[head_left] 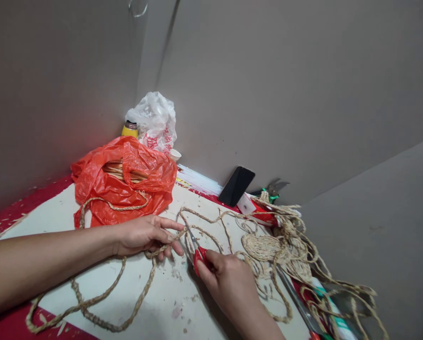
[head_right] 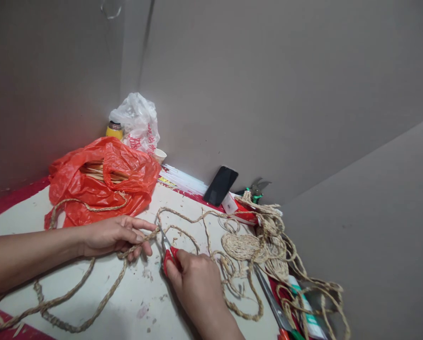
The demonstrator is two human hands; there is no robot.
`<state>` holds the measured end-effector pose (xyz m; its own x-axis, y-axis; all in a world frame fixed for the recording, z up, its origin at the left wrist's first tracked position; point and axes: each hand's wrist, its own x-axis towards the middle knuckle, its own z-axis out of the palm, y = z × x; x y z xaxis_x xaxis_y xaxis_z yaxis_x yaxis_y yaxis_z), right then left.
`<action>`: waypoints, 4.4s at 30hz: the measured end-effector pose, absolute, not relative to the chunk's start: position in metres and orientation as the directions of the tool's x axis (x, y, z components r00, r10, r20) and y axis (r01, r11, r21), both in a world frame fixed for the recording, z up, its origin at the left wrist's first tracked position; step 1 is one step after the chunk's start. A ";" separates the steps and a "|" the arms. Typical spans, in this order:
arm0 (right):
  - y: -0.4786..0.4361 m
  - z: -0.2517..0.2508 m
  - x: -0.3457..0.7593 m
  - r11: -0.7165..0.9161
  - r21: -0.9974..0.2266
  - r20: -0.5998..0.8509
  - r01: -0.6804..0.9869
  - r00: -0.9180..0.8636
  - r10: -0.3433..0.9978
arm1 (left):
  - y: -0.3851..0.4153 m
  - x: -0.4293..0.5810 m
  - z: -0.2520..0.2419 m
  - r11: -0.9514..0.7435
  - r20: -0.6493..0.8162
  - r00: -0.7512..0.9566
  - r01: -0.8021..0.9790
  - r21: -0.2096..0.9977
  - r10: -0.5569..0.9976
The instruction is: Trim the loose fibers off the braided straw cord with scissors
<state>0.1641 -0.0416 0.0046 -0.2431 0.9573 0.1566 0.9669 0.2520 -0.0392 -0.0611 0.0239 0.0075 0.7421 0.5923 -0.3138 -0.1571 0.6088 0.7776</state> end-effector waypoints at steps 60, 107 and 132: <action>-0.052 0.021 0.161 0.328 -0.541 0.139 0.774 -0.303 0.943 | 0.023 -0.058 0.017 0.557 -0.283 0.611 -0.319 0.767 0.739; -0.022 0.040 0.182 0.092 -0.886 -0.090 -0.455 0.361 0.928 | 0.013 -0.060 0.024 0.570 -0.238 0.840 -0.100 0.815 0.488; -0.052 0.030 0.166 0.389 -0.102 0.198 0.915 -0.365 0.910 | 0.013 -0.057 0.015 0.508 -0.221 0.696 -0.235 0.829 0.683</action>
<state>0.1664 -0.0525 0.0297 -0.3648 0.9098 0.1981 0.9154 0.3894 -0.1024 -0.0567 0.0134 0.0149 0.6963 0.6829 -0.2212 -0.2346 0.5077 0.8290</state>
